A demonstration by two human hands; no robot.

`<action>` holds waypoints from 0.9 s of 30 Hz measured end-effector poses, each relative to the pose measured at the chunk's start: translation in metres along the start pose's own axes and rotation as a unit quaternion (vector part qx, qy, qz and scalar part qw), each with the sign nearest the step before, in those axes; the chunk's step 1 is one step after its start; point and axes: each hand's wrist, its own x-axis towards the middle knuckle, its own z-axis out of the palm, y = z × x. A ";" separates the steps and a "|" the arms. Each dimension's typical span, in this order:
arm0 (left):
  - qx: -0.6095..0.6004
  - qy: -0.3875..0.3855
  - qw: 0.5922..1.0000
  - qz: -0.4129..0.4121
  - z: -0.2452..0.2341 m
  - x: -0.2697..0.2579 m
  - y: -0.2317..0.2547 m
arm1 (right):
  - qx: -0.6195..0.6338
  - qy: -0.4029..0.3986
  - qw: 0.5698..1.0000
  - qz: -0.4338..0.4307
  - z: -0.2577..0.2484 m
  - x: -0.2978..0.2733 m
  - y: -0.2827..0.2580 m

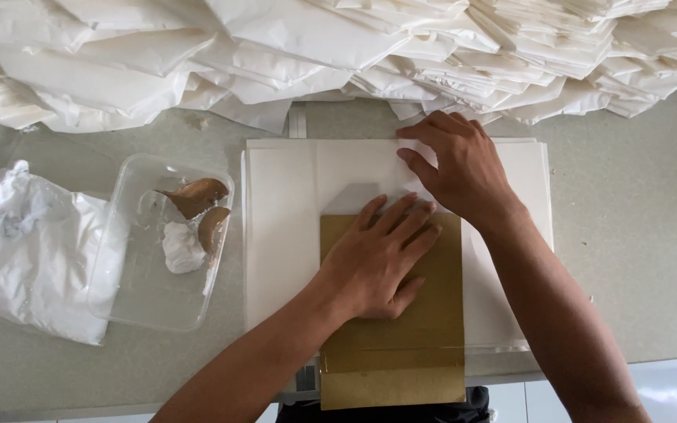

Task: Applying glue to paper sheets and folding them around a template to assemble paper products.

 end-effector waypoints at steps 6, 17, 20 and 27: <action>0.000 -0.008 1.000 -0.003 0.002 -0.002 -0.001 | 0.020 -0.022 1.000 0.001 0.002 0.011 0.005; 0.005 -0.012 1.000 0.005 0.004 -0.002 -0.002 | 0.057 -0.089 0.994 0.022 -0.006 0.018 -0.004; -0.001 -0.011 1.000 0.006 0.004 -0.002 -0.003 | 0.058 -0.095 0.993 0.025 -0.005 0.019 -0.005; 0.005 -0.019 1.000 0.002 0.000 0.000 -0.002 | 0.063 -0.102 0.992 0.030 -0.003 0.019 -0.004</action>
